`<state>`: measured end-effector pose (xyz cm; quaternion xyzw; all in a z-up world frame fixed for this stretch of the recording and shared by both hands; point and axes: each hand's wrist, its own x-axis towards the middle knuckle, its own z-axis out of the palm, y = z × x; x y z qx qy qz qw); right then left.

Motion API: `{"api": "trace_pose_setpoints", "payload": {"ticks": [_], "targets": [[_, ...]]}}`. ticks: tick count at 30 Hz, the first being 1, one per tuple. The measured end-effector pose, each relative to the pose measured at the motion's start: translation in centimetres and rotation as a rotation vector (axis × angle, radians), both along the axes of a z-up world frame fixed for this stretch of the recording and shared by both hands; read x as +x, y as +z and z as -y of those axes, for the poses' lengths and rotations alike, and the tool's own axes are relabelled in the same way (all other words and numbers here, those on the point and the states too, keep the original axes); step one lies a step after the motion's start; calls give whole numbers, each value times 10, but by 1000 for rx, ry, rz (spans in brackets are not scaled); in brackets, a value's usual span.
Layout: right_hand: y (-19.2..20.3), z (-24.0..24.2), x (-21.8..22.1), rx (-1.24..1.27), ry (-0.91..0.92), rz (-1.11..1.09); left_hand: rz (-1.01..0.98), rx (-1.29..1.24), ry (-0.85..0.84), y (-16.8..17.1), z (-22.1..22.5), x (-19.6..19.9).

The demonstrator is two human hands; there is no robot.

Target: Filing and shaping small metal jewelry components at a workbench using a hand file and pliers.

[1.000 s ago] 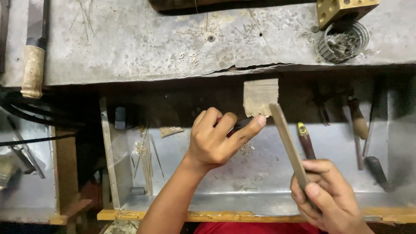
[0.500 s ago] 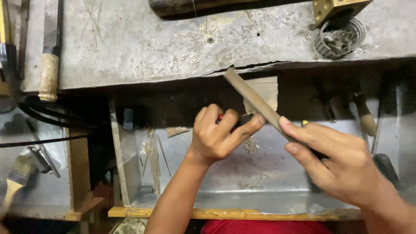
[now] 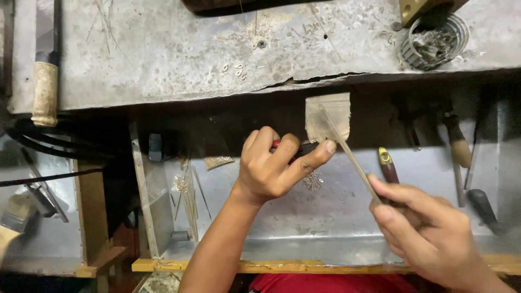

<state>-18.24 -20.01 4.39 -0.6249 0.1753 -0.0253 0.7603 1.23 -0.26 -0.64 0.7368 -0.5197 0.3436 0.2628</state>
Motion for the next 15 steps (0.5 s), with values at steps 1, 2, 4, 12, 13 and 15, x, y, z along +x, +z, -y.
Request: {"api": "trace_pose_setpoints", "payload": {"ticks": [1,2,4,12,13,15], "targets": [[8,1,16,-420,54,64,13,3,12,5,1,0],[16,1,32,-839,101,124,26,7,24,10,2,0],[23,7,52,-876,177,238,35,0,28,14,3,0],[-8,14,-15,236,58,128,59,-3,40,-3,-3,3],[-9,13,-27,258,5,2,76,1,38,-5,-3,4],[-4,12,-37,276,-50,-129,86,5,36,-6,-4,4]]}}
